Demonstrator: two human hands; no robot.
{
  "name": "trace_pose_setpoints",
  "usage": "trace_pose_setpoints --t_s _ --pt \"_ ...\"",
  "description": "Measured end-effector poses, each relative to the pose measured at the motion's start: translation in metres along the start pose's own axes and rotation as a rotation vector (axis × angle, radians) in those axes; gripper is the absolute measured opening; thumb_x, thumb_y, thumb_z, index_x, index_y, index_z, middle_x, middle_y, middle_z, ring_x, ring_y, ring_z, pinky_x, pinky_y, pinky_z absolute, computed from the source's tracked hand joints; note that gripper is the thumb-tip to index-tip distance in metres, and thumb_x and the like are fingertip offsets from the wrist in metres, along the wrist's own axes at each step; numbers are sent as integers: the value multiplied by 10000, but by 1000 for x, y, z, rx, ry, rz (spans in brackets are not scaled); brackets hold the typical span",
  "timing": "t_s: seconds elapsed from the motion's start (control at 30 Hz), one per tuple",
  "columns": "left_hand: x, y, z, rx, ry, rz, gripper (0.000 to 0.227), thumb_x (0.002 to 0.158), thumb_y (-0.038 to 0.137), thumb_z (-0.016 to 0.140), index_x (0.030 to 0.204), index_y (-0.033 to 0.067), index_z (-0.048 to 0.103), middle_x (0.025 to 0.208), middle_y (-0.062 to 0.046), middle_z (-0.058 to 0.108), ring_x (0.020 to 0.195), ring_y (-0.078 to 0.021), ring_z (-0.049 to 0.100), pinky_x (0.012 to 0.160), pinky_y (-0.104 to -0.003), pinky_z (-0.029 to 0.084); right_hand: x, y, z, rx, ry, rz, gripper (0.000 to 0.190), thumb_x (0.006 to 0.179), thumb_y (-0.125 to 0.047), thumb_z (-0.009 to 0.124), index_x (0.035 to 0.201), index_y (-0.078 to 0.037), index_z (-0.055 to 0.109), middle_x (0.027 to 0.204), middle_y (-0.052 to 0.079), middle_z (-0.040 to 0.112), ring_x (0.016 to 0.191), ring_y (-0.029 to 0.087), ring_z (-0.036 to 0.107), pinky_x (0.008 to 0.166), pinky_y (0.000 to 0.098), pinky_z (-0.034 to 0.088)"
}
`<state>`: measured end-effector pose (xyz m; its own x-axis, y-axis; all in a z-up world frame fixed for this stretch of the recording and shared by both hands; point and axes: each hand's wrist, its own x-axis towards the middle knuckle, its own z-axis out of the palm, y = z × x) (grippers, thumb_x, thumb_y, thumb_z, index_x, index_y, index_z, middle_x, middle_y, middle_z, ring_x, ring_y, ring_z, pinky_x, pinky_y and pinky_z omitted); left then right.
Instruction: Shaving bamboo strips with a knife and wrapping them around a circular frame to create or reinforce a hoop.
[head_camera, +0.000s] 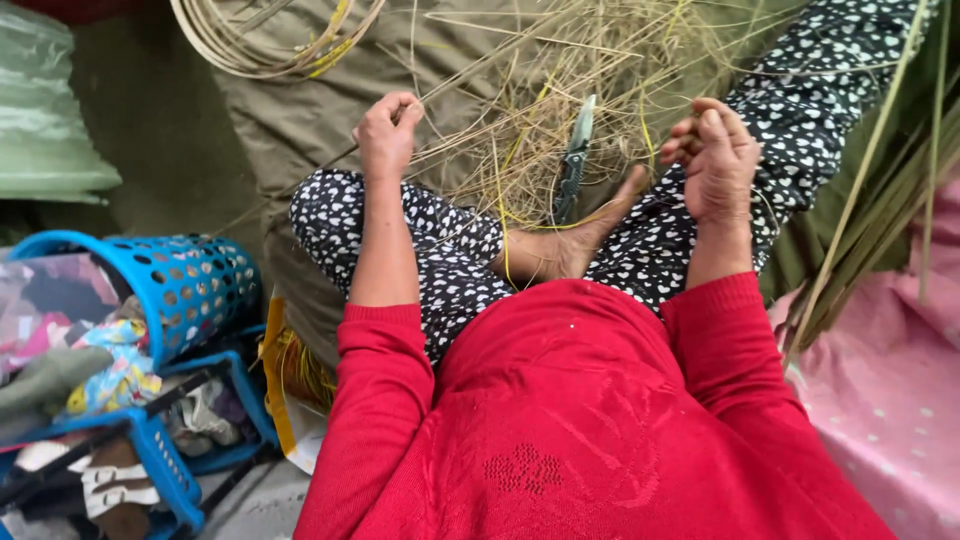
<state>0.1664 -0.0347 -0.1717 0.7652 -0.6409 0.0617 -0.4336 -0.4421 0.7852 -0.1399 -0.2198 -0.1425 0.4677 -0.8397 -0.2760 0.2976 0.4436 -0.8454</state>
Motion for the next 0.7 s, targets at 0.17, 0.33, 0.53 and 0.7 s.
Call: trace_pose_setpoints --t_s 0.17,0.33,0.53,0.7 --pt "5 12 1 82 51 -12 51 718 134 598 745 131 640 533 73 546 437 -63 424 494 -197 367 0 -1 1 -50 -54 36 153 855 -138 514 988 -85 567 733 21 581 605 82 559 534 179 481" --pt "5 17 -1 85 120 71 39 712 84 592 729 107 618 539 46 532 441 -76 422 457 -217 377 -2 -2 3 -96 -50 57 135 849 -134 528 967 -85 570 719 13 570 601 79 554 538 170 473" --pt "15 0 2 253 185 227 76 705 83 582 757 139 583 607 35 532 545 -138 475 642 -303 378 11 -2 3 -310 -38 -76 171 847 -95 499 1013 -84 539 765 10 548 683 89 525 641 201 474" --pt "19 3 5 273 153 192 81 727 105 582 790 156 580 632 48 525 601 -134 477 777 -341 326 54 -21 -1 -660 -42 -295 57 803 -65 446 836 -110 434 784 6 398 727 114 385 683 225 394"
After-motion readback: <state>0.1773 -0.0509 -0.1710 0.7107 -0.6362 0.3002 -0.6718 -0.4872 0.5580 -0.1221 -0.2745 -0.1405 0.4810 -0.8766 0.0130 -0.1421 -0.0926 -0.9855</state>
